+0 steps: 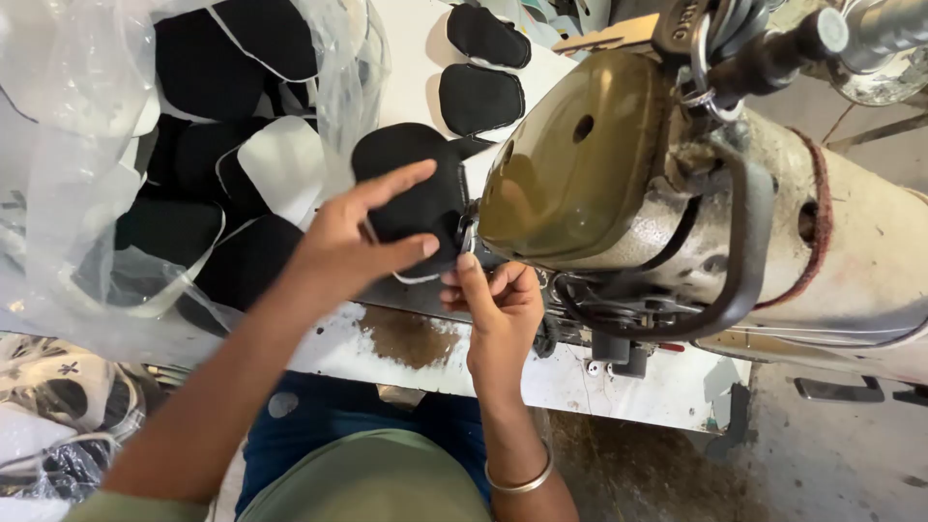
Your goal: The person uses a sewing machine to stitch black and white shoe parts. They repeatedly pick up a shoe part, guide it under the machine's needle to sew the edges, and then place the finished item on a pile.
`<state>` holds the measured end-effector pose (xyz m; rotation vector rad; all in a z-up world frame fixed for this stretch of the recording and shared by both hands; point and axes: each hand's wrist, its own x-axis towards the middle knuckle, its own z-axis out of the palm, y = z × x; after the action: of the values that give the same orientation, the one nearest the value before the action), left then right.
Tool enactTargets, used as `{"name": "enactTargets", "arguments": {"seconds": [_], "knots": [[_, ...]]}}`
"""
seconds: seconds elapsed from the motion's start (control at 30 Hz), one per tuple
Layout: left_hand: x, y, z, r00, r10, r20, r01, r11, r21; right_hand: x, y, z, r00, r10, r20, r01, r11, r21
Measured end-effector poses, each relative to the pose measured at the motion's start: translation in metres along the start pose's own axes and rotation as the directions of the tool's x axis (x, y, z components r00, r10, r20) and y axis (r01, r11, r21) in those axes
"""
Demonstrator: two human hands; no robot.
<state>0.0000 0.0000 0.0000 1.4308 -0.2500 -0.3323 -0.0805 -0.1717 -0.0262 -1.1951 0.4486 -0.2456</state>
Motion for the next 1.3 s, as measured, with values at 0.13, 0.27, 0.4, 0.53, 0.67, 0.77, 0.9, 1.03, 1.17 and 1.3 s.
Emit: {"name": "enactTargets", "arguments": {"seconds": [0.13,0.27,0.4,0.53,0.67,0.77,0.9,1.03,1.17,1.3], "knots": [[-0.049,-0.04,0.038,0.951,-0.044,-0.307,0.079,0.991,0.104,-0.003,-0.002,-0.005,0.999,0.023,0.048,-0.026,0.998,0.055],[-0.056,-0.059,0.049,0.897,0.014,-0.441,-0.129,0.964,-0.233,-0.002,0.003,-0.006,0.996,-0.026,0.086,0.02,0.997,0.072],[-0.049,-0.023,0.032,0.848,0.017,-0.53,-0.182,0.948,-0.262,0.0,0.002,-0.004,0.999,-0.026,0.038,0.024,0.997,0.075],[-0.063,-0.027,0.037,0.843,0.11,-0.526,-0.184,0.979,-0.09,0.001,0.0,-0.004,1.0,0.016,-0.01,-0.015,0.999,0.049],[-0.094,-0.071,0.056,0.867,-0.045,-0.496,0.03,0.999,-0.037,0.0,0.01,-0.015,0.999,-0.021,0.041,0.019,0.998,0.052],[-0.099,-0.078,0.071,0.892,-0.13,-0.432,0.066,0.985,-0.159,-0.005,0.01,-0.018,0.991,-0.062,0.119,0.053,0.995,0.079],[-0.091,-0.079,0.071,0.92,-0.091,-0.38,0.061,0.994,-0.091,-0.011,0.003,-0.014,0.991,-0.053,0.123,0.044,0.996,0.076],[-0.072,-0.057,0.07,0.931,0.056,-0.361,-0.111,0.985,-0.133,-0.012,0.005,-0.023,0.988,-0.088,0.127,0.084,0.996,0.034],[-0.057,-0.042,0.065,0.951,0.013,-0.309,-0.075,0.979,-0.19,-0.016,-0.026,-0.043,0.988,-0.154,-0.016,0.149,0.973,-0.176],[-0.042,-0.035,0.054,0.948,0.2,-0.247,-0.217,0.975,-0.044,0.012,-0.058,-0.183,0.114,-0.965,0.238,0.417,-0.171,-0.893]]}}
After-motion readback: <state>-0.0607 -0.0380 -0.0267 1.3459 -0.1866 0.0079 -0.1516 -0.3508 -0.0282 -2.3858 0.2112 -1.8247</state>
